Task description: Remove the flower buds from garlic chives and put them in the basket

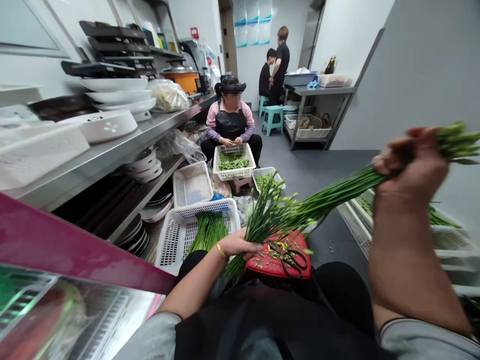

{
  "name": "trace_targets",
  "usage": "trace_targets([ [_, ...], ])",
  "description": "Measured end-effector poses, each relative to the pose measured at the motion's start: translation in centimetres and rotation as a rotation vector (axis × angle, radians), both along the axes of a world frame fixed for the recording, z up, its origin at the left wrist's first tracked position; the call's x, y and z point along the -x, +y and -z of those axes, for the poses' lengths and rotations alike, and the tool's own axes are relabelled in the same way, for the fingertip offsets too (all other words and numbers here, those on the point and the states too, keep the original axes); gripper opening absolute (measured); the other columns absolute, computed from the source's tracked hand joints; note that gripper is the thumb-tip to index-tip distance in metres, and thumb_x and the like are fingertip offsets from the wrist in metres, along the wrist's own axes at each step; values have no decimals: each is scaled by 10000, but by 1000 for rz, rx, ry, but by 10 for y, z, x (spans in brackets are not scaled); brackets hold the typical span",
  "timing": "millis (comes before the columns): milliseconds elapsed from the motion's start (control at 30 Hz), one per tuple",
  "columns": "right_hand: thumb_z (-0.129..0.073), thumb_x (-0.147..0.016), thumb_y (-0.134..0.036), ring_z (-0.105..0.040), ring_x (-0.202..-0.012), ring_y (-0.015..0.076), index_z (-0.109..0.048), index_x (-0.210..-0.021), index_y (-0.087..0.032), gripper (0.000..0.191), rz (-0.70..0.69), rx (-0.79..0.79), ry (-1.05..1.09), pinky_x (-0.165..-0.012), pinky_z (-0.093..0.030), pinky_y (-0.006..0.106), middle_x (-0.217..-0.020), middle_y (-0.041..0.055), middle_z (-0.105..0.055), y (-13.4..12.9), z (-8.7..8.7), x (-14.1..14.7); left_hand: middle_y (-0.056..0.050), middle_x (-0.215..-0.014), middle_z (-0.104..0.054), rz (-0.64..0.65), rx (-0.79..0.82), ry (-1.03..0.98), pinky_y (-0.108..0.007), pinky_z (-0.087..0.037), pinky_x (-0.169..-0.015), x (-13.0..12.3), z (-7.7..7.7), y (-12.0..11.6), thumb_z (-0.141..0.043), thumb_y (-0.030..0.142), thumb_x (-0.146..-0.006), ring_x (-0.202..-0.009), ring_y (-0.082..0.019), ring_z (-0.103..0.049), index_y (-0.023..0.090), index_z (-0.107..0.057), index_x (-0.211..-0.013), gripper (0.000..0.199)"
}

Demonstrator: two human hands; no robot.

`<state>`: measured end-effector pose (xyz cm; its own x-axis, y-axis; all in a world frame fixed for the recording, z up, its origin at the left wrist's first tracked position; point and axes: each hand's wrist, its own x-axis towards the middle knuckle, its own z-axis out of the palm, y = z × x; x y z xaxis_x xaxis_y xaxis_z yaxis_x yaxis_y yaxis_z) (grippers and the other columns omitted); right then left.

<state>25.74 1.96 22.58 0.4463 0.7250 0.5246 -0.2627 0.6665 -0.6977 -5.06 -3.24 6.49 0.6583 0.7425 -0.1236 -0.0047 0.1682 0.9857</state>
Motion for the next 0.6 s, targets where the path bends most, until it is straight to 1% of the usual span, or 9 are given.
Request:
trace_targets([
  [67, -780, -650, -477, -245, -435, 68, -577, -570, -268, 303, 86, -87, -6, -422, -182, 261, -496, -44, -303, 5, -11, -33, 31, -372, -441, 110, 26, -30, -240, -287, -374, 4, 3, -1, -762, 511, -626, -334, -92, -375, 158, -565, -598, 405],
  [100, -742, -703, -455, -223, -429, 70, -548, -544, -272, 311, 118, -111, -33, -429, -167, 269, -477, -44, -239, 9, -14, -44, 32, -371, -432, 161, 44, -49, -236, -287, -375, 6, 4, -2, -745, 523, -643, -332, -84, -366, 160, -541, -575, 422],
  [167, -711, -741, -413, -202, -413, 69, -537, -540, -269, 303, 104, -81, -101, -425, -144, 279, -448, -49, -194, 14, -10, -47, 35, -368, -410, 196, 91, -95, -232, -284, -372, 8, 7, -3, -738, 539, -638, -326, -73, -349, 164, -493, -531, 460],
  [200, -721, -730, -407, -213, -404, 68, -565, -573, -267, 262, 41, -22, -140, -415, -147, 276, -434, -55, -218, 16, -4, -38, 35, -366, -402, 211, 121, -109, -233, -278, -367, 8, 8, -3, -744, 546, -620, -323, -70, -340, 166, -475, -517, 476],
  [267, -773, -658, -419, -259, -392, 67, -632, -678, -247, 223, -160, 146, -212, -388, -165, 263, -430, -66, -321, 17, 16, -3, 34, -353, -383, 245, 183, -131, -237, -253, -351, 6, 10, -4, -762, 564, -563, -309, -67, -316, 172, -458, -504, 500],
  [333, -790, -606, -428, -275, -363, 53, -655, -725, -203, 288, -375, 306, -300, -367, -140, 245, -440, -68, -381, 14, 40, 41, 34, -338, -362, 291, 236, -147, -245, -235, -335, 3, 11, -4, -773, 577, -507, -292, -70, -297, 178, -456, -498, 510],
  [433, -800, -533, -427, -235, -359, 25, -657, -809, -164, 407, -716, 455, -290, -365, -117, 208, -453, -95, -358, 7, 65, 96, 26, -319, -333, 363, 263, -163, -254, -224, -323, -3, 12, -4, -751, 608, -491, -279, -78, -291, 183, -447, -460, 523],
  [500, -804, -500, -443, -220, -367, 16, -647, -826, -156, 461, -866, 484, -239, -366, -108, 195, -464, -103, -346, 3, 70, 114, 18, -311, -325, 417, 265, -153, -259, -219, -319, -5, 13, -5, -734, 632, -497, -276, -85, -293, 183, -455, -444, 531],
  [600, -801, -508, -452, -220, -378, 18, -637, -777, -154, 434, -933, 466, -200, -376, -125, 191, -442, -108, -303, 0, 65, 123, 11, -307, -341, 467, 285, -120, -267, -233, -326, -6, 15, -7, -740, 635, -492, -281, -93, -306, 177, -484, -449, 527],
])
